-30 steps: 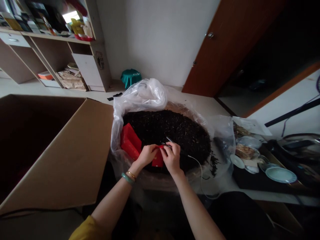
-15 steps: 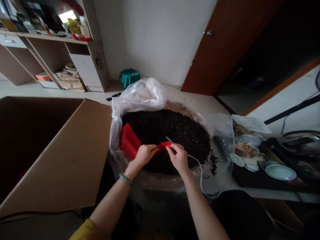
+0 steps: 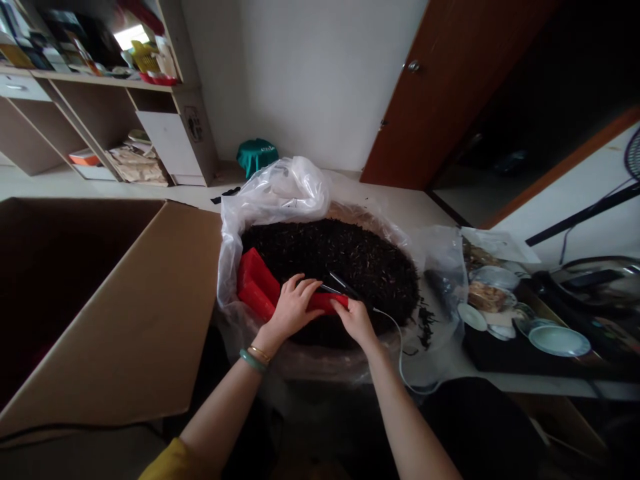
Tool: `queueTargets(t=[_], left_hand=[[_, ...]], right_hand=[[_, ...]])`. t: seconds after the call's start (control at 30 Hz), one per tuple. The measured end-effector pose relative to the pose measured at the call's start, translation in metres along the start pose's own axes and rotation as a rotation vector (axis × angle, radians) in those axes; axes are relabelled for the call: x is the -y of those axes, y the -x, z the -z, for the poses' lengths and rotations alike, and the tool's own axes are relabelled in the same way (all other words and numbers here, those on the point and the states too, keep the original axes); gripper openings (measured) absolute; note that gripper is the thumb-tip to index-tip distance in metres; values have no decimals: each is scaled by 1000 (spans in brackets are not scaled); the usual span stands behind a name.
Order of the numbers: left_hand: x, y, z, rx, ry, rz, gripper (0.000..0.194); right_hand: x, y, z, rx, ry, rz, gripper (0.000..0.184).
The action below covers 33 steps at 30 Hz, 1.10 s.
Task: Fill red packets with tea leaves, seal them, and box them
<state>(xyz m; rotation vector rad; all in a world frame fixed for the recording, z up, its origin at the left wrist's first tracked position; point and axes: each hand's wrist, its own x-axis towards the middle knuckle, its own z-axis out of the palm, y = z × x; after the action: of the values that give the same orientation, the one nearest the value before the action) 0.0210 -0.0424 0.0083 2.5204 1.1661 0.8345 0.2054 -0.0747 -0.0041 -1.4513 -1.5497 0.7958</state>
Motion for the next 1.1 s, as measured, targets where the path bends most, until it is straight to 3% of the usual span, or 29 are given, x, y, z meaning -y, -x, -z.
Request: queueTargets(t=[0.07, 0.2, 0.4, 0.5, 0.67, 0.93, 1.1], left_hand=[[-3, 1, -4, -3, -93, -46, 64], [-1, 2, -12, 61, -80, -79, 53], [0, 4, -16, 77, -57, -88, 46], [-3, 4, -16, 73, -102, -96, 50], [-5, 4, -14, 64, -162, -84, 65], [-5, 6, -14, 93, -158, -77, 64], [-1, 6, -21, 30, -103, -75, 62]], right_hand=[[0, 1, -4, -4, -51, -27, 39], [-1, 4, -12, 58, -202, -117, 44], [-10, 5, -14, 44, -360, -205, 50], [-12, 4, -15, 24, -463, -248, 52], [-7, 6, -19, 121, -651, -263, 58], [-13, 1, -17, 188, -594, -258, 60], [4, -4, -17, 255, -551, -225, 63]])
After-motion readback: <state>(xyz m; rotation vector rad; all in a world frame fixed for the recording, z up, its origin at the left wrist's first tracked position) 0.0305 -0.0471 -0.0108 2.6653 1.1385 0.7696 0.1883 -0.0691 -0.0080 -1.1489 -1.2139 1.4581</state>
